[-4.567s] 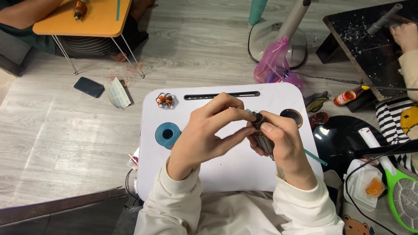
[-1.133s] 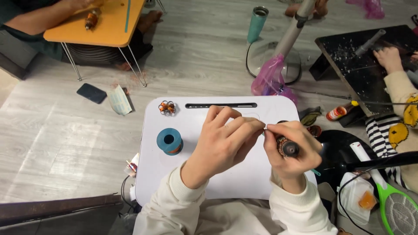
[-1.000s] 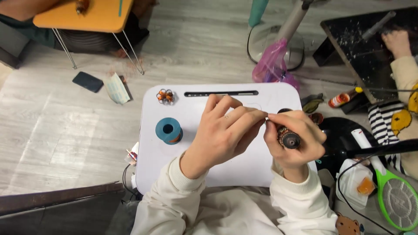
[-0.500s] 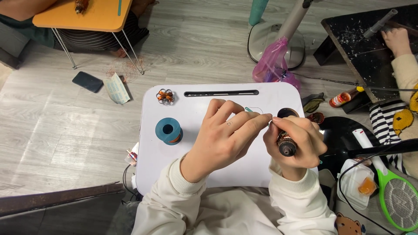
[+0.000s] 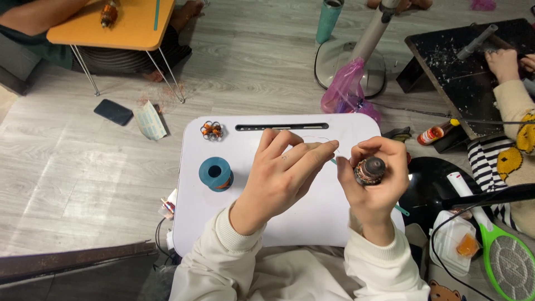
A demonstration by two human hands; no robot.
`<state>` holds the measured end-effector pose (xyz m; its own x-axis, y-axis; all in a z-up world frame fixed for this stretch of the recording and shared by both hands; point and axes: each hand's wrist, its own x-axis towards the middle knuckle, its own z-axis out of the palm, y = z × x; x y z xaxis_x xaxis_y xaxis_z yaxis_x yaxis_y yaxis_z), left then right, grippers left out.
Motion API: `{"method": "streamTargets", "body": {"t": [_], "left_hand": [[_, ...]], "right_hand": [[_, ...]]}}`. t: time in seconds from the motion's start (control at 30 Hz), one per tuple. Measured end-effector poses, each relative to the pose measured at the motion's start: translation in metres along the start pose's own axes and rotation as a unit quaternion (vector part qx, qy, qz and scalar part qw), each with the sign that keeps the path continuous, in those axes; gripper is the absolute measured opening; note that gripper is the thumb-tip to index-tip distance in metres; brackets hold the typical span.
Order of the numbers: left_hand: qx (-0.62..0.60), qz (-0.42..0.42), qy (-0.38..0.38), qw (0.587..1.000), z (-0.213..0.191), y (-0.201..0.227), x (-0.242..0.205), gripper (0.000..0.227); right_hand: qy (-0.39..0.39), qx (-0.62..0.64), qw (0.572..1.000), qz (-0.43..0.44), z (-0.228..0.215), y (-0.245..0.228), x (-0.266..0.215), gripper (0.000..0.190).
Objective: Using a small pick tool to clean the gaps between commutator segments on a DC motor armature to remove debris.
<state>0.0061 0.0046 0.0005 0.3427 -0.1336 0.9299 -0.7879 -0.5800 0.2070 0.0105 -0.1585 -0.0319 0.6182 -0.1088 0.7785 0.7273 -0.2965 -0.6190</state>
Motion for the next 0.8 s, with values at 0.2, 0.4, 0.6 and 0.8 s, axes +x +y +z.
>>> {"method": "streamTargets", "body": {"t": [0.2, 0.4, 0.6, 0.8], "left_hand": [[-0.023, -0.003, 0.008, 1.000, 0.002, 0.000, -0.002, 0.016], [-0.042, -0.026, 0.009, 0.999, 0.005, 0.000, -0.001, 0.014], [-0.067, -0.029, 0.009, 0.997, 0.001, 0.005, 0.004, 0.014], [-0.072, -0.041, -0.001, 0.997, -0.001, 0.006, 0.003, 0.015]], "right_hand": [[-0.137, 0.157, 0.968, 0.143, -0.008, -0.014, 0.004, 0.035], [-0.136, 0.157, 0.968, 0.137, -0.015, -0.007, -0.014, 0.032], [-0.100, 0.122, 0.981, 0.117, -0.011, -0.014, -0.011, 0.035], [-0.077, 0.096, 0.986, 0.110, -0.011, -0.012, -0.017, 0.035]]}}
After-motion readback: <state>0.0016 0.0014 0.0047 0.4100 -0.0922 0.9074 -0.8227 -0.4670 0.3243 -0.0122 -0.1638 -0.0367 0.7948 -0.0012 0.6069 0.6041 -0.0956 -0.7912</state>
